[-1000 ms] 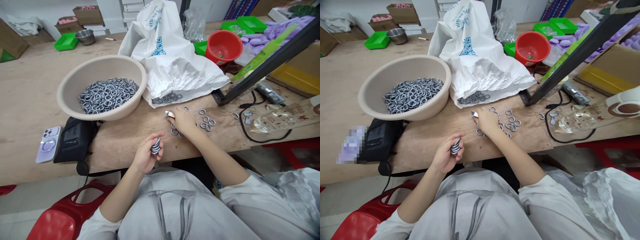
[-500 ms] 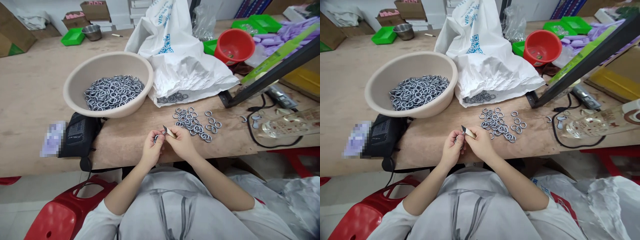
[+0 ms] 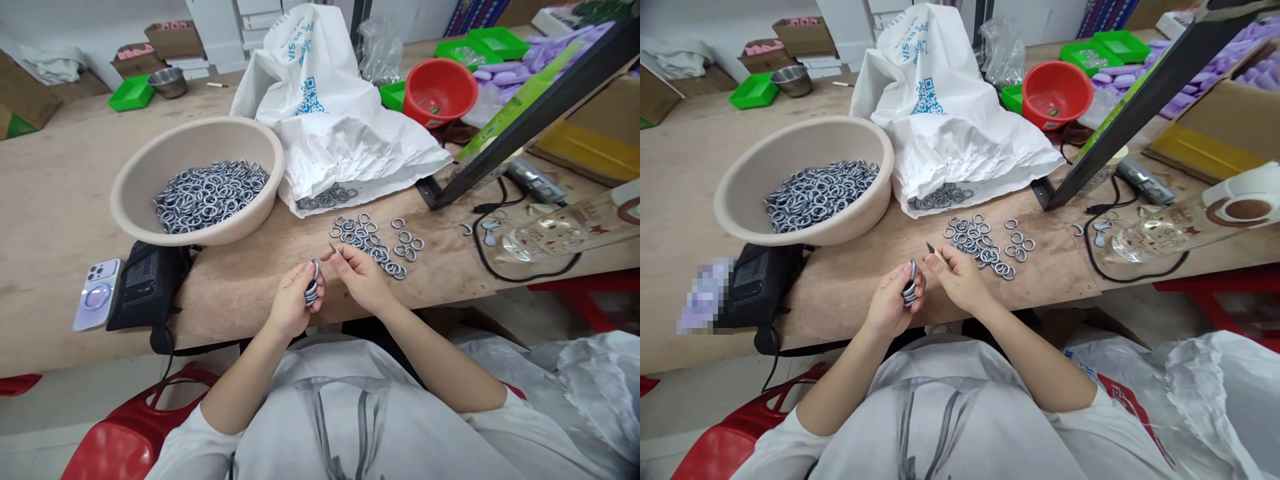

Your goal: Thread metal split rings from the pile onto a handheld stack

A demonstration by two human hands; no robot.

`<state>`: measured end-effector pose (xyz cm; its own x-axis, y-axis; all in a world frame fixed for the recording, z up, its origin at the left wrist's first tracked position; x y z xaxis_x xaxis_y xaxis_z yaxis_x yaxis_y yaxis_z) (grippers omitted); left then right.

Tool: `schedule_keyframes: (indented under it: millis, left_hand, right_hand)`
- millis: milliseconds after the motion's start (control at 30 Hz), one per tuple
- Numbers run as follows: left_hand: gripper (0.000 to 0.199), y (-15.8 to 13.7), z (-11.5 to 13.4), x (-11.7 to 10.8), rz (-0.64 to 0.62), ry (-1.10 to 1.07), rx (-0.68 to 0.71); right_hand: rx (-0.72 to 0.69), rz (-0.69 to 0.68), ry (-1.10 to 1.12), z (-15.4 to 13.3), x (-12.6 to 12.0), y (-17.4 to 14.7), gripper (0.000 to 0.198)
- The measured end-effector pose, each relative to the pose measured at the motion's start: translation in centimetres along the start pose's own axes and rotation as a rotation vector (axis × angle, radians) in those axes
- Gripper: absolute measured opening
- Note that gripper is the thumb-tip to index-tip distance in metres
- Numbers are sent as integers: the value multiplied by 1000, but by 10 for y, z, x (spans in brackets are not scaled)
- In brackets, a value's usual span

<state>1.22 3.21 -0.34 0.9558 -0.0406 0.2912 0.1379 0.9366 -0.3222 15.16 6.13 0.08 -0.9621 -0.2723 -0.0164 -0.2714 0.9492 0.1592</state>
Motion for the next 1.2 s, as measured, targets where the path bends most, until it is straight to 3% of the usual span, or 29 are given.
schedule_keyframes:
  millis: [167, 367, 600, 667, 800, 867, 967, 1033, 1133, 1200]
  left_hand:
    - [42, -1, 3, 3, 43, -52, -28]
    - [41, -4, 2, 3, 25, -61, -41]
    - [41, -5, 0, -8, -14, -89, -91]
    - [41, -9, -2, -9, -40, -83, -107]
    - [42, -17, -6, -11, -174, -41, -178]
    - [42, -17, -7, -14, -129, -71, -163]
    - [40, -14, -7, -20, -40, -104, -125]
    - [40, -14, -6, -23, -51, -101, -128]
    - [39, -17, -6, -28, -86, -82, -149]
    - [37, -18, -6, -32, -68, -80, -141]
  right_hand:
    - [-200, -124, -509, -10, -3, -12, 44]
    - [-277, -137, -642, -10, 0, -16, 44]
    - [-167, -184, -555, -2, 8, -14, 46]
    - [-83, -110, -543, 3, 3, -5, 45]
    - [25, 165, -502, 7, -14, 13, 46]
    - [-15, 94, -430, 3, -11, 13, 38]
    - [-40, -117, -253, -2, 8, 6, 32]
    - [11, -142, -175, 1, 16, 7, 31]
    - [73, -13, -295, 11, 7, 25, 34]
    - [88, 55, -602, 17, -9, 44, 23]
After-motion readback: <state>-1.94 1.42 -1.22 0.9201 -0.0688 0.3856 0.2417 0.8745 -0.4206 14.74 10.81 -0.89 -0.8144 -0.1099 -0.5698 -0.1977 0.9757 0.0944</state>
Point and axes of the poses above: each hand's wrist, its own y-axis towards the middle knuckle, its own x-axis out of the palm, z = x × y, the point moved 1 cm from there along y, towards the middle knuckle, and after that the axes turned 12 degrees about y, right-handed, at the moved point
